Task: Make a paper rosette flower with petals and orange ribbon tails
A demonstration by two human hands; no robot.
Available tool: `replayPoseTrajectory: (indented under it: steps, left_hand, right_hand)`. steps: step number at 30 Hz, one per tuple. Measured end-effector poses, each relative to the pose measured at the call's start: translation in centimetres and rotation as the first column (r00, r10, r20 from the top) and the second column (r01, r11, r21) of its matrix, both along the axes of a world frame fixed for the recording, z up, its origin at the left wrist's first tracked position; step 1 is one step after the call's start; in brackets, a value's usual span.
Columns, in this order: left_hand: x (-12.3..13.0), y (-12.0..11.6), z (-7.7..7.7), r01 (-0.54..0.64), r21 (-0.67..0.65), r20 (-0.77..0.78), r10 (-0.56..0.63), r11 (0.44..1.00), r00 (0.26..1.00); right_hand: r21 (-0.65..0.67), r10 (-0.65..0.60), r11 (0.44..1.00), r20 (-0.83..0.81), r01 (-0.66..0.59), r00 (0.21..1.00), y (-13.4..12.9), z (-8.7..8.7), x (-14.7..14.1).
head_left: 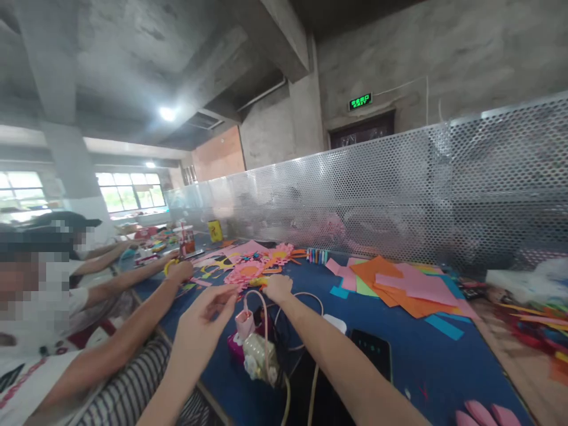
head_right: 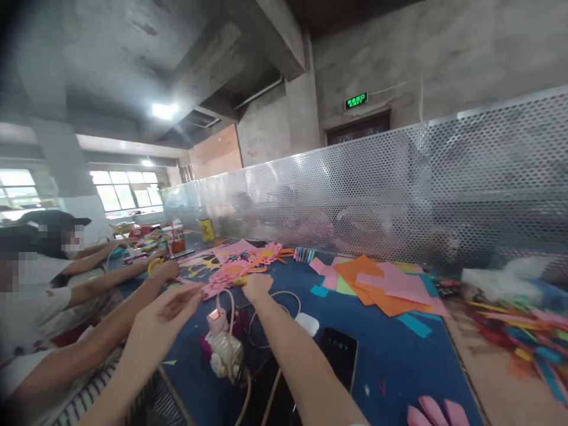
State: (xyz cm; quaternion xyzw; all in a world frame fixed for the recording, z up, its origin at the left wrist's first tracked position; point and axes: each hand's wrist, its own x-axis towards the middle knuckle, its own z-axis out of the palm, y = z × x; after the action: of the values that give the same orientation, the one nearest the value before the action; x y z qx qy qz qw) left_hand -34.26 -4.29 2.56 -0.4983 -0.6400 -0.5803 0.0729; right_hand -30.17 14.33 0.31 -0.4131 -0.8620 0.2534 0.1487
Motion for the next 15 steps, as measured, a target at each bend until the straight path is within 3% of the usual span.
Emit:
replayPoseTrajectory:
  steps: [4,8,12,15]
  left_hand:
    - [1.0,0.9,0.1,0.038,0.060,0.150,-0.047,0.997,0.988]
    - [2.6,1.3,0.8,0.082,0.082,0.194,-0.097,0.993,0.976]
    - [3.9,1.7,1.7,0.100,0.092,0.164,-0.114,0.991,0.980]
    - [5.1,2.0,2.1,0.123,0.131,0.100,-0.137,0.984,0.986]
  right_hand:
    - [-0.243,-0.085,0.968,-0.091,0.061,0.992,1.5,1.0,0.7]
    - [-0.455,-0.107,0.890,-0.263,-0.025,0.959,2.5,3.2,3.2]
    - [-0.547,-0.129,0.822,-0.449,-0.157,0.884,2.9,6.1,8.0]
    - [-0.551,-0.172,0.805,-0.571,-0.220,0.802,2.3,7.7,12.9]
